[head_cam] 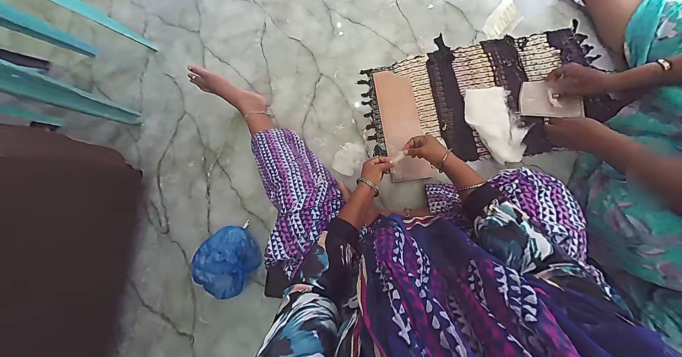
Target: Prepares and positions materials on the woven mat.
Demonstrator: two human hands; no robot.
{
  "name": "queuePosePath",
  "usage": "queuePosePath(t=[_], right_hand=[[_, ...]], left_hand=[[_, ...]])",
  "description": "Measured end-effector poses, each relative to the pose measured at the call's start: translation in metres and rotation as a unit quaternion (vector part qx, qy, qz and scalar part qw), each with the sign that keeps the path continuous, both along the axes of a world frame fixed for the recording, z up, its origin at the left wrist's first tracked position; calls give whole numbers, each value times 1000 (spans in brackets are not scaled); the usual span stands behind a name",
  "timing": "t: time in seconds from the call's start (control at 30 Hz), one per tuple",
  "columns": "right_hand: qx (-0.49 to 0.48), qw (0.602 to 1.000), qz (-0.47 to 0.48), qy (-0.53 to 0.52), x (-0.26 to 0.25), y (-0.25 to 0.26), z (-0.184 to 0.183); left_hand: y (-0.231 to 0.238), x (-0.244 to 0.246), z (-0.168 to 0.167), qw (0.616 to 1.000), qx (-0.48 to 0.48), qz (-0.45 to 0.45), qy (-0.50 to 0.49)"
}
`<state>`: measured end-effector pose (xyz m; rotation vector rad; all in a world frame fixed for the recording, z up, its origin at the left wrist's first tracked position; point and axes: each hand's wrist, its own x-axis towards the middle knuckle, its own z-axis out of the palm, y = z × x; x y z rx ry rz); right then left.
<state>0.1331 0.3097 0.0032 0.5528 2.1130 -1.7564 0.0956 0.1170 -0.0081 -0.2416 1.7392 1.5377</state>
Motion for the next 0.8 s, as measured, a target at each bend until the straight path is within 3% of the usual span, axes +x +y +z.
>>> queuePosePath(t=[0.13,0.3,0.43,0.53,0.6,0.7,0.8], right_hand=[[55,998,13,19,-13,3,-8],[280,955,47,83,-19,13,-47],[338,937,49,75,-18,16,-51],[310,946,24,88,-15,17,-43],[242,966,14,93,-18,18,-31],[91,988,63,111,-18,15,-13],[62,983,104,137,-12,4,-11]], left_hand=[[6,-7,3,998,-40,-24,47],[9,-21,-7,985,-118,-76,100],[7,-22,-9,939,-223,-237,109],[11,-21,-14,927,-239,-278,78],[13,-20,-13,926,-244,-280,69],[15,-21,-9,921,-253,-289,67],[17,-19,-7,912,-264,-307,67]])
